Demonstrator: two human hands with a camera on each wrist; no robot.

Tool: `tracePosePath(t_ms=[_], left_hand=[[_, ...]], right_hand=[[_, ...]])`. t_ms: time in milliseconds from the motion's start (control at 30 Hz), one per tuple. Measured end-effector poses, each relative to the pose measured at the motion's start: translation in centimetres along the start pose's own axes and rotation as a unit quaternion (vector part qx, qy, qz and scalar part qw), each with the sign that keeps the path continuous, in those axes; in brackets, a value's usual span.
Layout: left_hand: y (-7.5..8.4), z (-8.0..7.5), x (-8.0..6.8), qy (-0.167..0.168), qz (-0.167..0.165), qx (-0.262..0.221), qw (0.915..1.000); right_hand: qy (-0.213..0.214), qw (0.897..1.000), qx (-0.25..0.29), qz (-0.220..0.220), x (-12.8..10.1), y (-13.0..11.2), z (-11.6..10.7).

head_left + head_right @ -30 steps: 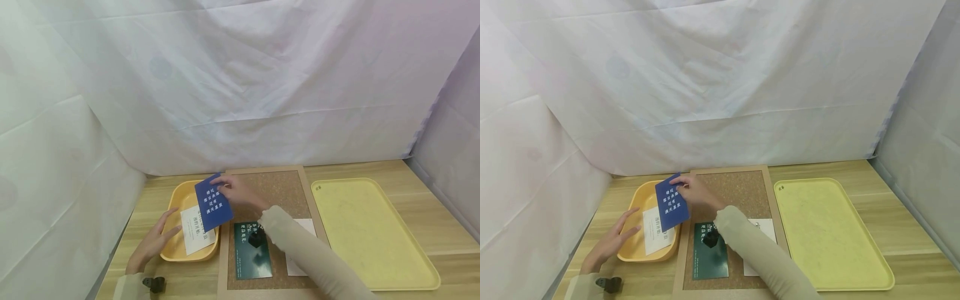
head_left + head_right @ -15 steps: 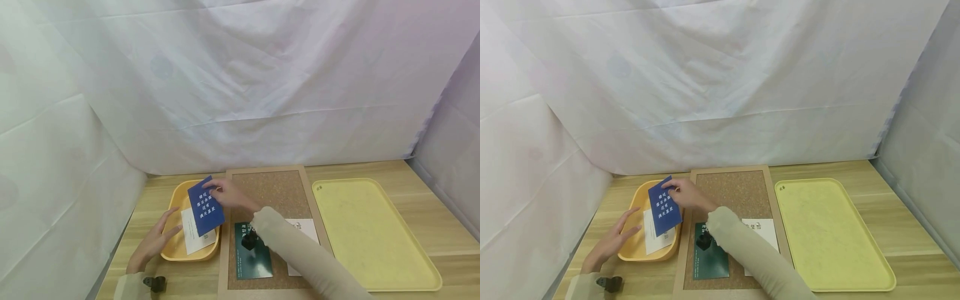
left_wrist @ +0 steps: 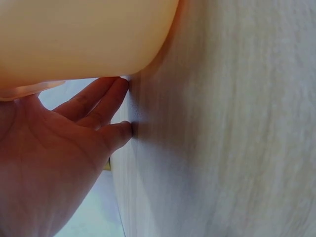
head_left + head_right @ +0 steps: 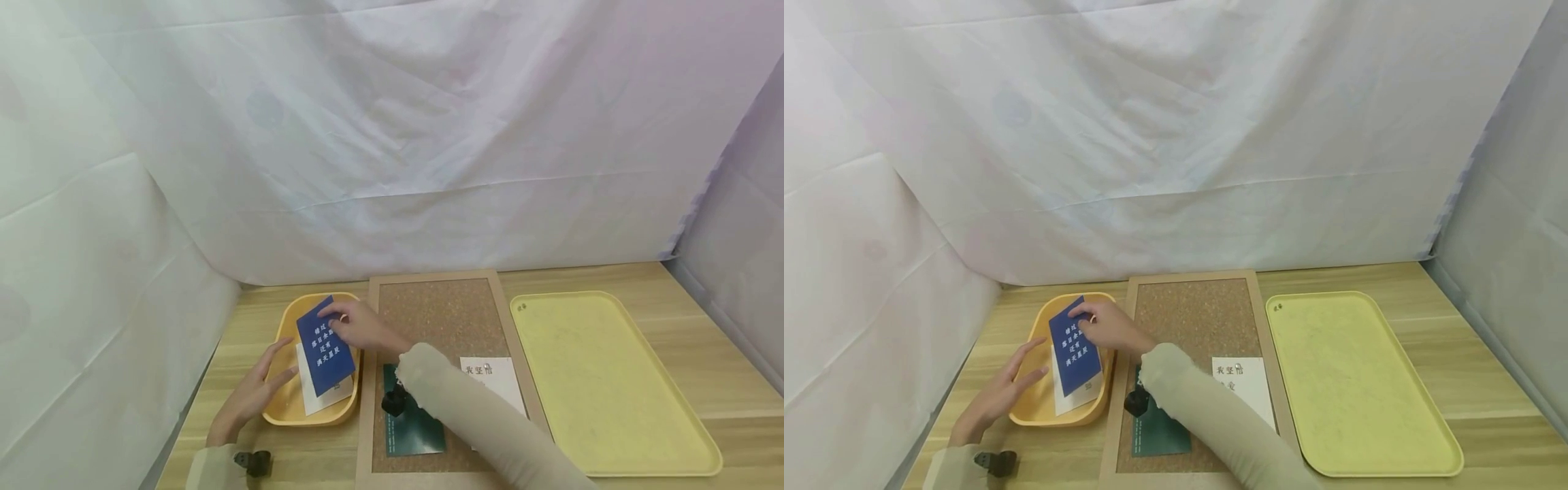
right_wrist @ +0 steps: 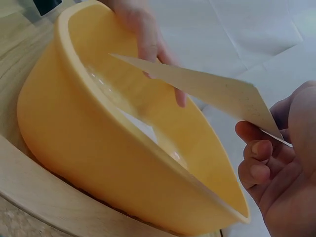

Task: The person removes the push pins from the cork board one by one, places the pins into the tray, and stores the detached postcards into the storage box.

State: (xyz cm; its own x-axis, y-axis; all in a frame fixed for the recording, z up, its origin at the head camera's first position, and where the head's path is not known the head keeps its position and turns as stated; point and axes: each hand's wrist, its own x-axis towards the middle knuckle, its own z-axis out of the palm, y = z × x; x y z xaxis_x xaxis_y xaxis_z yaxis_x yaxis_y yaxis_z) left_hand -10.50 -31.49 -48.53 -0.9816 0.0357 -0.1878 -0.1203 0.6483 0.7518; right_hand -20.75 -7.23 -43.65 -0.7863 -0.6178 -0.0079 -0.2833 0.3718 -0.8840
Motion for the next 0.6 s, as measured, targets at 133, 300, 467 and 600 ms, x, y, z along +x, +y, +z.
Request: tracePosePath(t_ms=[133,300,467,600], left_hand=[[-0.1,0.1,0.0,-0.001,-0.004,-0.001,1.0000],[0.0,0.0,-0.1,0.001,-0.005,-0.003,1.0000],[0.1,0.0,-0.1,0.002,-0.003,-0.003,1.0000],[0.3,-0.1,-0.2,0.004,0.004,-0.002,1.0000]], right_hand=[[-0.001,1.000,-0.004,0.003,0.1,0.2,0.6],[-0.001,1.000,-0.008,0.018,0.1,0.6,1.2],[-0.005,1.000,-0.010,0.026,0.1,0.9,1.6],[-0.009,0.999,-0.019,0.024,0.2,1.0,1.8]])
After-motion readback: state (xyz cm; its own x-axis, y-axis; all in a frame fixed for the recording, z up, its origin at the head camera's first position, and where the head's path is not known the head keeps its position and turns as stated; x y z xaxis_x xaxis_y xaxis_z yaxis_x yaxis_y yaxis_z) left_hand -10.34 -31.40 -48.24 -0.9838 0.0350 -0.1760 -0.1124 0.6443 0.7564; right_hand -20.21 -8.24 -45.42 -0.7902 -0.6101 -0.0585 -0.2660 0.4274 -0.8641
